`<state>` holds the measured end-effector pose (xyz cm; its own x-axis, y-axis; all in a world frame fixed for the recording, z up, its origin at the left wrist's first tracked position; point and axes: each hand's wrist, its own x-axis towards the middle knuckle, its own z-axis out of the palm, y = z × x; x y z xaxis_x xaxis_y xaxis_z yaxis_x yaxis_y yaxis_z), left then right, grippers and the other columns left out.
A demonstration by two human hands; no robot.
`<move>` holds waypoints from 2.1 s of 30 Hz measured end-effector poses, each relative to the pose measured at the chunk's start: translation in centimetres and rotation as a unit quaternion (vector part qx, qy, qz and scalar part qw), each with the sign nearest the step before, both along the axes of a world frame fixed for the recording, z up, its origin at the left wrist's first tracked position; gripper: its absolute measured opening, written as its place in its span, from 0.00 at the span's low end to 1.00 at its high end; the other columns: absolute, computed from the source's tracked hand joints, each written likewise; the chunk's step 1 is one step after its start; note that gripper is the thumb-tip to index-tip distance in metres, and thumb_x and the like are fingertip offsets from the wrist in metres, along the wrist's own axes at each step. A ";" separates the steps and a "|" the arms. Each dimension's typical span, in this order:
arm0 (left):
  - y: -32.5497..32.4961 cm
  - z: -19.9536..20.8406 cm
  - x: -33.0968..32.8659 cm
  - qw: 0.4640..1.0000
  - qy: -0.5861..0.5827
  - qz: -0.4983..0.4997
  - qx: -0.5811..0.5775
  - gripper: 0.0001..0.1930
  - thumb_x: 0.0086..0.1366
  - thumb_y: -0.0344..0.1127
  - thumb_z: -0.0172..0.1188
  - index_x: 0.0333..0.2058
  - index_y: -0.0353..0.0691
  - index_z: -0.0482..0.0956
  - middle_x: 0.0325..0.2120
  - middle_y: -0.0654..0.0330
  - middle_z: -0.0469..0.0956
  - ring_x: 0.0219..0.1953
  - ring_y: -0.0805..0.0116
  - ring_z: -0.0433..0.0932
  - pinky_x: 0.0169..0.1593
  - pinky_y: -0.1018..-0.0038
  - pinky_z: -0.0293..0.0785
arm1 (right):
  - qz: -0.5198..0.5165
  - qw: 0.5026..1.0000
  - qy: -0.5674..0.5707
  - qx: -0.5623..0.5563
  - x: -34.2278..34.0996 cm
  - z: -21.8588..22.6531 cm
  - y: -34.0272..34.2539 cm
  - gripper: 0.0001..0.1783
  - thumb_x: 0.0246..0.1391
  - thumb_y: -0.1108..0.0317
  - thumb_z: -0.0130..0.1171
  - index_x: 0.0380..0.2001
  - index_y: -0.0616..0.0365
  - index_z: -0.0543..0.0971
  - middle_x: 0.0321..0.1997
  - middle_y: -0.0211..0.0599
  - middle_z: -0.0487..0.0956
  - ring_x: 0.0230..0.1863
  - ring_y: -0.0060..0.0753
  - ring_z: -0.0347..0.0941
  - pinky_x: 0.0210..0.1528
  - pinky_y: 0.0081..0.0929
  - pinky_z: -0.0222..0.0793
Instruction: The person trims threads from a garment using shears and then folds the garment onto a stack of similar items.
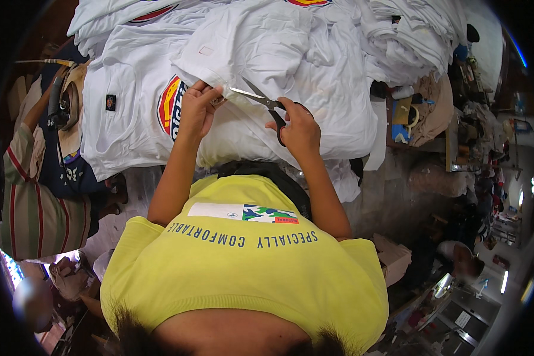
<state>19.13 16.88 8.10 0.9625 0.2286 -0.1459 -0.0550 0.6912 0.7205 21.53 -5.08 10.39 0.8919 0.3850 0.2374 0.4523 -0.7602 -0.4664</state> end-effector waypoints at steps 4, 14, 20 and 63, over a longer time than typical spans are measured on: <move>-0.4 0.3 -0.3 1.000 0.011 -0.008 0.017 0.16 0.54 0.22 0.55 0.43 0.33 0.70 0.34 0.60 0.77 0.34 0.74 0.76 0.41 0.76 0.72 | 0.002 1.000 0.011 0.007 -0.5 0.3 0.5 0.32 0.30 0.53 0.68 0.42 0.50 0.73 0.22 0.31 0.70 0.26 0.34 0.69 0.27 0.31 0.64; -1.1 0.5 -0.3 1.000 0.002 -0.017 0.016 0.14 0.54 0.21 0.55 0.41 0.33 0.72 0.34 0.61 0.77 0.33 0.76 0.76 0.39 0.79 0.72 | 0.024 1.000 -0.010 0.012 0.3 1.0 1.9 0.31 0.30 0.54 0.68 0.42 0.51 0.73 0.23 0.32 0.70 0.26 0.34 0.69 0.28 0.30 0.64; -1.3 -0.3 -0.2 1.000 -0.014 -0.021 0.017 0.13 0.54 0.22 0.55 0.40 0.33 0.72 0.33 0.61 0.77 0.34 0.77 0.75 0.39 0.79 0.72 | 0.045 0.999 0.003 0.001 0.6 1.6 2.9 0.31 0.31 0.52 0.68 0.42 0.51 0.72 0.24 0.33 0.72 0.28 0.36 0.70 0.28 0.32 0.64; 0.5 0.5 1.7 0.998 -0.037 0.043 -0.001 0.21 0.52 0.21 0.58 0.45 0.32 0.66 0.35 0.58 0.75 0.34 0.73 0.75 0.38 0.80 0.73 | 0.028 0.997 0.071 0.017 1.6 -0.2 2.9 0.28 0.30 0.54 0.70 0.35 0.53 0.72 0.16 0.37 0.72 0.20 0.42 0.71 0.22 0.33 0.63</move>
<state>20.86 17.40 8.62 0.9476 0.3104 -0.0754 -0.1673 0.6832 0.7108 23.12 -2.18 10.17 0.8950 0.4287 0.1231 0.4204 -0.7189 -0.5535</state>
